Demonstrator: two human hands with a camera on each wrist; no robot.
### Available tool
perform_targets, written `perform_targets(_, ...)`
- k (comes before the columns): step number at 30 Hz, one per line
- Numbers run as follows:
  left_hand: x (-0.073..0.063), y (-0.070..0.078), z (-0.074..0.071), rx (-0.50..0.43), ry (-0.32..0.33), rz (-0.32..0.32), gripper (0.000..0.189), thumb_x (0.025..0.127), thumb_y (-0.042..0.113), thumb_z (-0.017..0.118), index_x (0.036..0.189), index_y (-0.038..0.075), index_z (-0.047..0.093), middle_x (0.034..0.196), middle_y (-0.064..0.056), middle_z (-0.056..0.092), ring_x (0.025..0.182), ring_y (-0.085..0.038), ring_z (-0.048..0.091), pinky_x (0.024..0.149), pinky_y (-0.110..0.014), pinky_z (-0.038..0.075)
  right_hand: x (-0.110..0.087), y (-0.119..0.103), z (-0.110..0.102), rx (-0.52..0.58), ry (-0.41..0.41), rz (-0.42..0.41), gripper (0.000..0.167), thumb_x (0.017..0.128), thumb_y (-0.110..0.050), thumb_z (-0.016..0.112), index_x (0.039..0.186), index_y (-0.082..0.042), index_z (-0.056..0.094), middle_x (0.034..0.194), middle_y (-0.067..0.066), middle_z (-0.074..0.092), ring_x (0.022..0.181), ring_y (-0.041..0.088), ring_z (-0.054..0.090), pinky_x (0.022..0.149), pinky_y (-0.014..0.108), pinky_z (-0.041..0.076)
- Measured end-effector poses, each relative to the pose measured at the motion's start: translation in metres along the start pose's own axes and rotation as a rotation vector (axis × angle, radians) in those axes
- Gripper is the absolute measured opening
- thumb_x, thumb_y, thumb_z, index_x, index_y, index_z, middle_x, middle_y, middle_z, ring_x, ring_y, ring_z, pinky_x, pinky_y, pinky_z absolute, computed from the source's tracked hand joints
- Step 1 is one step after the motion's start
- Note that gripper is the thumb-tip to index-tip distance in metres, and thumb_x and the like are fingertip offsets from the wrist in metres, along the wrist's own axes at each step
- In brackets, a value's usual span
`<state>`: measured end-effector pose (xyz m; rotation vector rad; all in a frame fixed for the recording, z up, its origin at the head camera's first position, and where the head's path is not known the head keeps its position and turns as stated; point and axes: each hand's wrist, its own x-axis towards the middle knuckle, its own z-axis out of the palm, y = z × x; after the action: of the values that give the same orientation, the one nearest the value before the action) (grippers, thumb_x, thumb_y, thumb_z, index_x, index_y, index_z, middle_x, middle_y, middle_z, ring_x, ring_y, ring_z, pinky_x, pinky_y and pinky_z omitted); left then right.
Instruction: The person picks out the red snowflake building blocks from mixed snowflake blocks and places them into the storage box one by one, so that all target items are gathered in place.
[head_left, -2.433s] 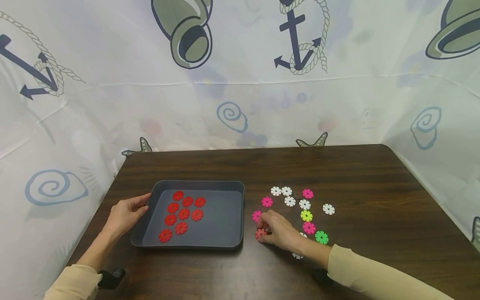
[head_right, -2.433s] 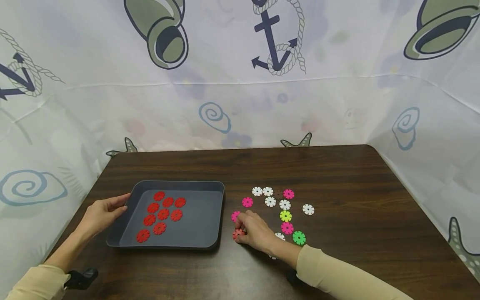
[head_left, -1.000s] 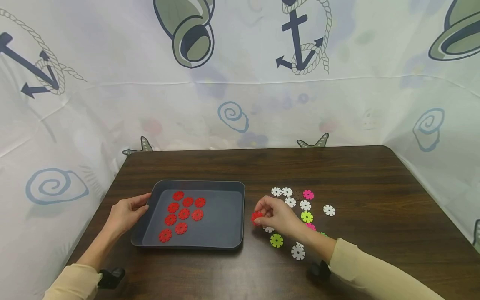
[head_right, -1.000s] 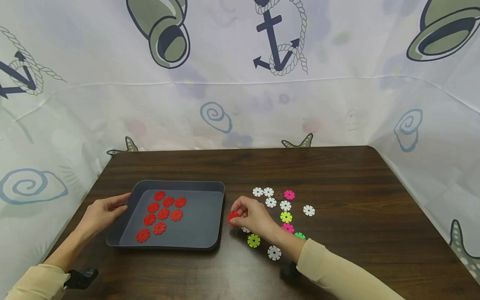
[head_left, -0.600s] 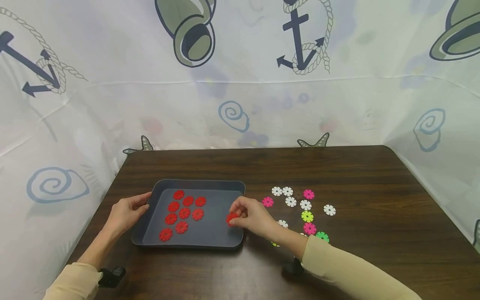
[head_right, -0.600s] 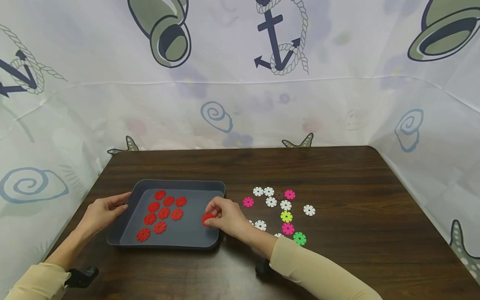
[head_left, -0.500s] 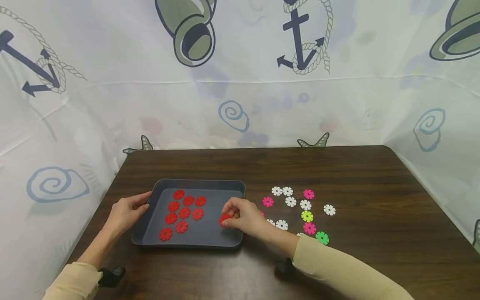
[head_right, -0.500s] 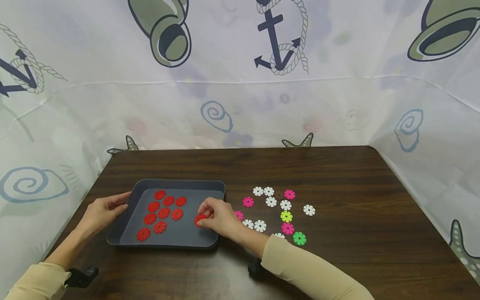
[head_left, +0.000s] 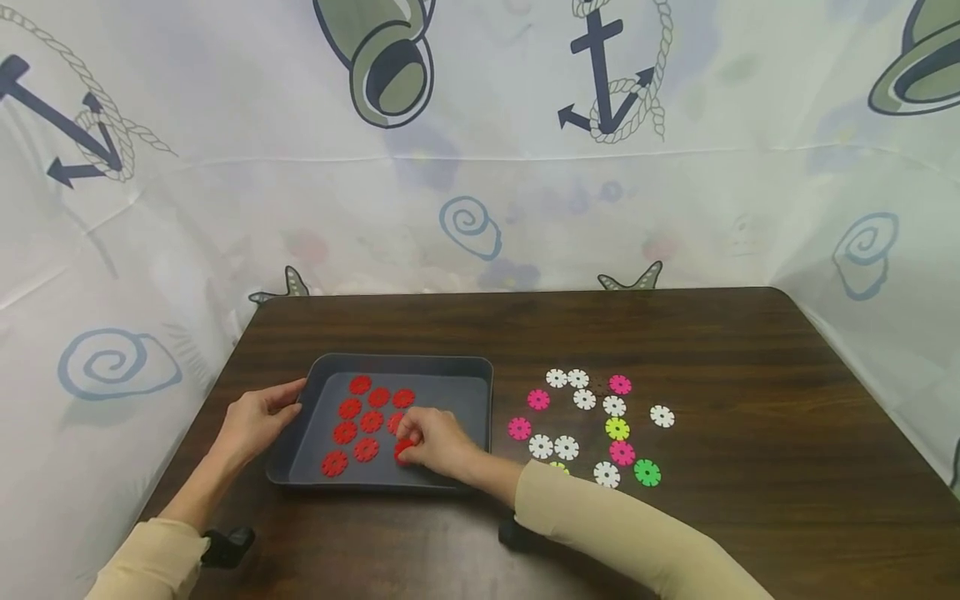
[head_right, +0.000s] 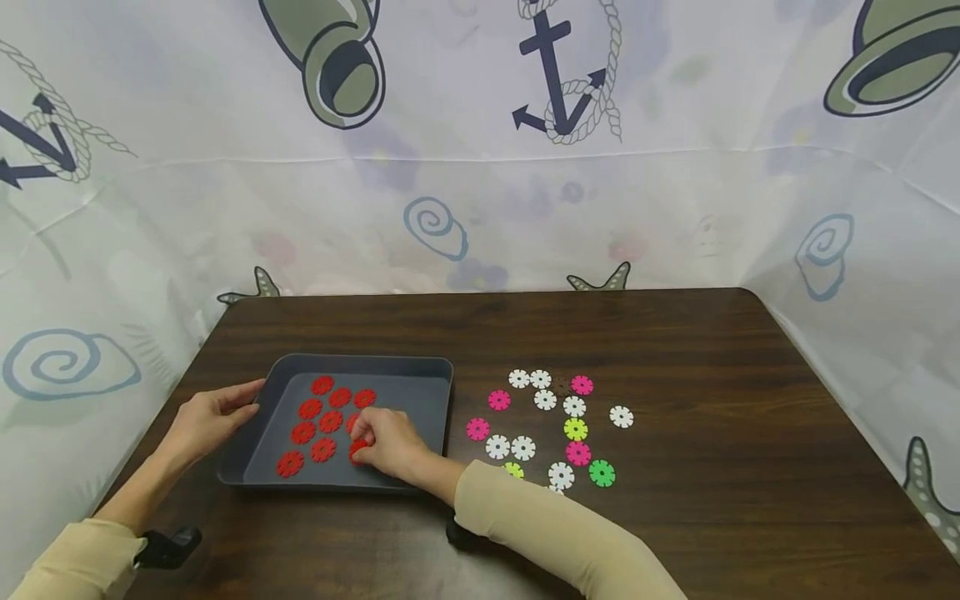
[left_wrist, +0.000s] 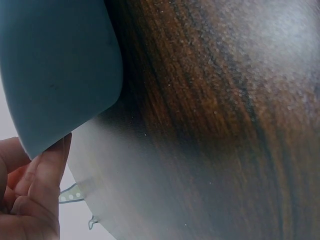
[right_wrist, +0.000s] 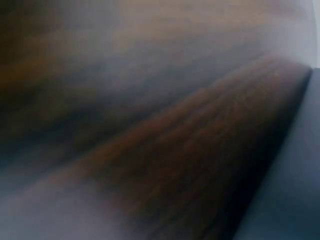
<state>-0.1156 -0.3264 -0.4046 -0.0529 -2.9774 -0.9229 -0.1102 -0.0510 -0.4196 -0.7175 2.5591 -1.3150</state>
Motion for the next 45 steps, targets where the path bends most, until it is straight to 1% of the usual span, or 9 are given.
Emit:
perform_targets(5, 0.001, 0.000, 0.000, 0.001, -0.001, 0.002, 0.043, 0.089, 0.009, 0.061, 0.129, -0.003, 0.054, 0.120, -0.027, 0.059, 0.103, -0.041, 0.062, 0.078, -0.049, 0.051, 0.007, -0.002, 0.009, -0.080, -0.005, -0.024, 0.019, 0.072, -0.004, 0.079, 0.081, -0.007, 0.063, 0.070, 0.002, 0.057, 0.065, 0.002, 0.042, 0.063, 0.015, 0.037)
perform_targets(8, 0.001, 0.000, 0.000, -0.004, 0.000, 0.006, 0.043, 0.089, 0.009, 0.061, 0.129, -0.003, 0.053, 0.121, -0.028, 0.058, 0.103, -0.041, 0.062, 0.078, -0.049, 0.051, 0.010, -0.003, 0.013, -0.136, -0.001, -0.044, 0.019, 0.072, -0.006, 0.080, 0.081, -0.009, 0.063, 0.071, -0.001, 0.054, 0.067, 0.002, 0.042, 0.063, 0.015, 0.036)
perform_targets(12, 0.001, 0.000, 0.000, 0.001, 0.003, 0.012, 0.042, 0.089, 0.009, 0.061, 0.129, -0.003, 0.054, 0.120, -0.027, 0.059, 0.102, -0.040, 0.063, 0.077, -0.048, 0.052, 0.012, -0.004, 0.016, -0.181, -0.001, -0.056, 0.019, 0.072, -0.007, 0.080, 0.082, -0.010, 0.064, 0.072, -0.003, 0.052, 0.068, 0.002, 0.042, 0.061, 0.014, 0.036)
perform_targets(17, 0.001, 0.000, -0.001, -0.006, 0.002, 0.013, 0.042, 0.089, 0.008, 0.060, 0.129, -0.003, 0.054, 0.120, -0.027, 0.059, 0.101, -0.039, 0.063, 0.075, -0.046, 0.053, 0.013, -0.003, 0.018, -0.194, -0.005, -0.051, 0.019, 0.073, -0.008, 0.079, 0.084, -0.010, 0.065, 0.074, -0.004, 0.053, 0.069, 0.002, 0.043, 0.060, 0.013, 0.036)
perform_targets(23, 0.001, 0.001, -0.002, -0.006, -0.004, 0.005, 0.042, 0.089, 0.009, 0.060, 0.129, -0.003, 0.054, 0.120, -0.027, 0.059, 0.102, -0.040, 0.062, 0.077, -0.048, 0.052, 0.013, -0.002, 0.017, -0.193, -0.018, -0.038, 0.018, 0.074, -0.010, 0.079, 0.085, -0.010, 0.064, 0.076, -0.003, 0.054, 0.070, 0.003, 0.043, 0.060, 0.014, 0.037)
perform_targets(32, 0.000, 0.001, -0.002, 0.001, 0.000, 0.016, 0.042, 0.089, 0.009, 0.060, 0.129, -0.003, 0.054, 0.119, -0.027, 0.060, 0.102, -0.040, 0.063, 0.078, -0.049, 0.051, 0.012, -0.002, 0.018, -0.211, -0.019, -0.047, 0.019, 0.075, -0.013, 0.079, 0.087, -0.010, 0.065, 0.077, -0.002, 0.052, 0.071, 0.004, 0.042, 0.061, 0.015, 0.035)
perform_targets(39, 0.000, 0.000, -0.002, 0.002, -0.002, 0.016, 0.042, 0.089, 0.008, 0.060, 0.129, -0.003, 0.054, 0.120, -0.027, 0.059, 0.102, -0.040, 0.063, 0.077, -0.048, 0.052, 0.012, -0.002, 0.018, -0.225, -0.011, -0.057, 0.019, 0.074, -0.014, 0.080, 0.087, -0.010, 0.067, 0.079, -0.001, 0.054, 0.073, 0.004, 0.042, 0.062, 0.015, 0.035)
perform_targets(43, 0.000, 0.000, -0.001, 0.006, 0.004, 0.021, 0.042, 0.089, 0.008, 0.060, 0.128, -0.004, 0.054, 0.119, -0.027, 0.060, 0.101, -0.040, 0.063, 0.076, -0.048, 0.052, 0.012, -0.001, 0.018, -0.224, -0.005, -0.055, 0.020, 0.074, -0.014, 0.080, 0.088, -0.010, 0.067, 0.080, -0.001, 0.054, 0.074, 0.004, 0.044, 0.063, 0.015, 0.037)
perform_targets(45, 0.000, 0.000, -0.001, 0.008, 0.005, 0.021, 0.042, 0.089, 0.008, 0.060, 0.128, -0.004, 0.054, 0.118, -0.027, 0.061, 0.100, -0.039, 0.063, 0.076, -0.047, 0.052, 0.012, -0.001, 0.018, -0.206, -0.002, -0.046, 0.019, 0.074, -0.013, 0.079, 0.089, -0.009, 0.067, 0.082, -0.001, 0.055, 0.076, 0.005, 0.045, 0.064, 0.015, 0.038)
